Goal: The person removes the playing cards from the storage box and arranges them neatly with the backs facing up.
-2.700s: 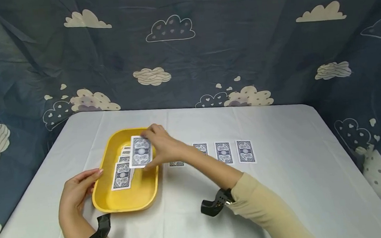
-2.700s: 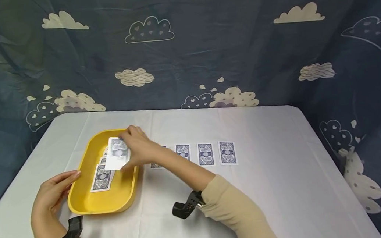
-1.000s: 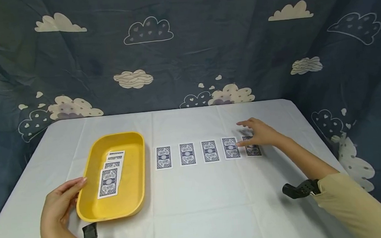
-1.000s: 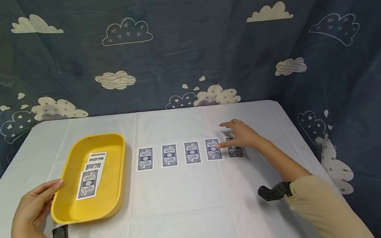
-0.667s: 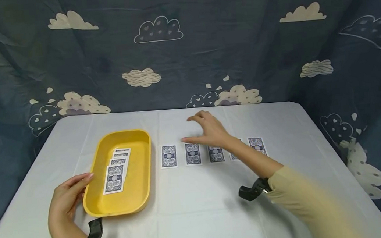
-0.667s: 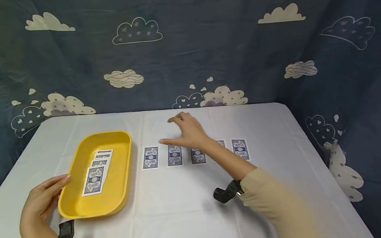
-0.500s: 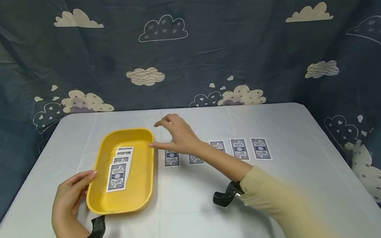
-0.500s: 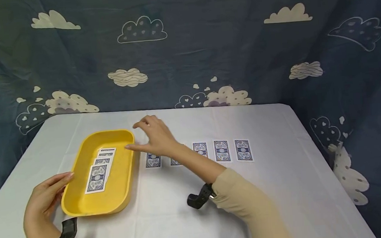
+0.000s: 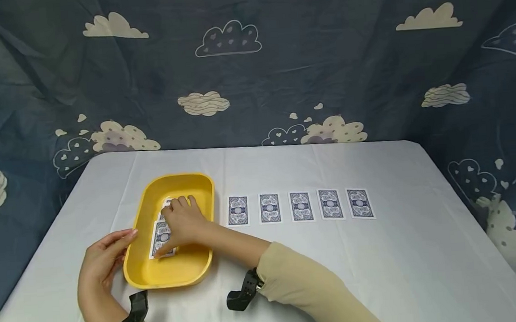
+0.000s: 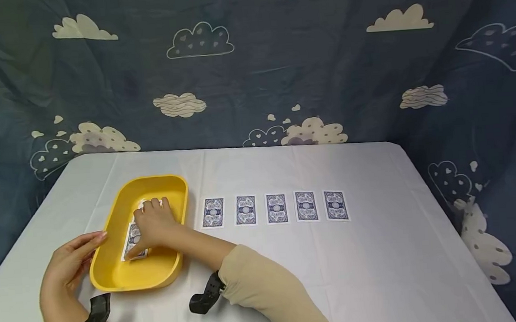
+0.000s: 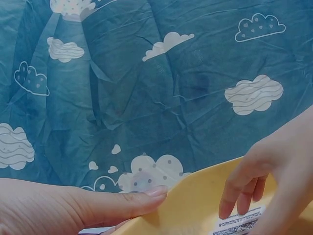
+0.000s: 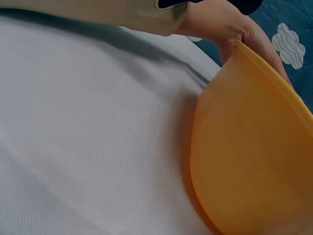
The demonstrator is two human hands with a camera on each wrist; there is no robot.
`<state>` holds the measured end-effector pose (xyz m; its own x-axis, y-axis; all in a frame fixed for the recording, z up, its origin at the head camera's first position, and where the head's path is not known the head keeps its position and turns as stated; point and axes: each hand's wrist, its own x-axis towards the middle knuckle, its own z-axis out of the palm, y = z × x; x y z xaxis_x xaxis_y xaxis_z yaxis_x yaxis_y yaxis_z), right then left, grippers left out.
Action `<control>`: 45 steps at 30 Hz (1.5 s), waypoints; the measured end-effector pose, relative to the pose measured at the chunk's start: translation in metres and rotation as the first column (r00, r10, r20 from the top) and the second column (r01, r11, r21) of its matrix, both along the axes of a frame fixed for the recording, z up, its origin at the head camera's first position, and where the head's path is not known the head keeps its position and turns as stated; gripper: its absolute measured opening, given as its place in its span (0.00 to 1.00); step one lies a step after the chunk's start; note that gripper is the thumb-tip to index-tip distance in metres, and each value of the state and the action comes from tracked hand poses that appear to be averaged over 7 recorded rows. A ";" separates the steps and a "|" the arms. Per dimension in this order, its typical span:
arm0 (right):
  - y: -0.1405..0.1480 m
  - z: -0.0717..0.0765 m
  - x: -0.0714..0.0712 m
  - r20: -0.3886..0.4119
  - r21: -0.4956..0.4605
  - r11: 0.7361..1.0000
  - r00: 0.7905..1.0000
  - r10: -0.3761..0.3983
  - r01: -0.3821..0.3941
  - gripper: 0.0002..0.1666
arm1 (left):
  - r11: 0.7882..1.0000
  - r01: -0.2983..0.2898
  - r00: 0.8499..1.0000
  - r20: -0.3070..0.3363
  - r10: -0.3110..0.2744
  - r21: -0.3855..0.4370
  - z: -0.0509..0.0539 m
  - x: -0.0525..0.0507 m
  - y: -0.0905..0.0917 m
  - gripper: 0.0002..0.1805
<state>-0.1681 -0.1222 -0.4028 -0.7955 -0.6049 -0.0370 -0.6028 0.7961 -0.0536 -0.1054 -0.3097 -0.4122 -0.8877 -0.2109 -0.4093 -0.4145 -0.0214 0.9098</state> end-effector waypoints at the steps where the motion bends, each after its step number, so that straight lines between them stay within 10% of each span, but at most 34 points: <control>1: -0.002 -0.002 0.000 0.003 0.018 1.000 1.000 -0.006 0.006 0.59 | 1.000 -0.004 1.000 0.007 0.004 -0.009 0.000 0.001 0.000 0.04; 14: -0.003 -0.006 0.000 0.125 0.025 0.998 0.991 0.055 -0.059 0.53 | 1.000 -0.019 1.000 0.013 0.019 0.005 0.001 -0.001 0.002 0.03; 29: 0.022 0.024 0.004 0.047 -0.128 0.978 0.984 0.171 -0.164 0.59 | 1.000 -0.028 0.999 0.029 0.027 0.015 0.003 -0.001 0.004 0.04; 37: 0.114 0.068 -0.025 0.017 -0.330 0.942 0.998 0.067 -0.058 0.59 | 0.999 -0.047 0.998 0.045 0.046 0.009 0.002 -0.002 0.002 0.06; 45: 0.264 0.081 -0.053 -0.039 -0.291 0.954 0.996 -0.079 0.064 0.58 | 0.999 -0.038 0.997 0.069 0.037 0.021 -0.001 0.000 0.000 0.06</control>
<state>-0.2209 0.1421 -0.3214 -0.8336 -0.5251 0.1715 -0.5524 0.7920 -0.2599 -0.1059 -0.3099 -0.4131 -0.8491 -0.2337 -0.4738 -0.4743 -0.0579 0.8785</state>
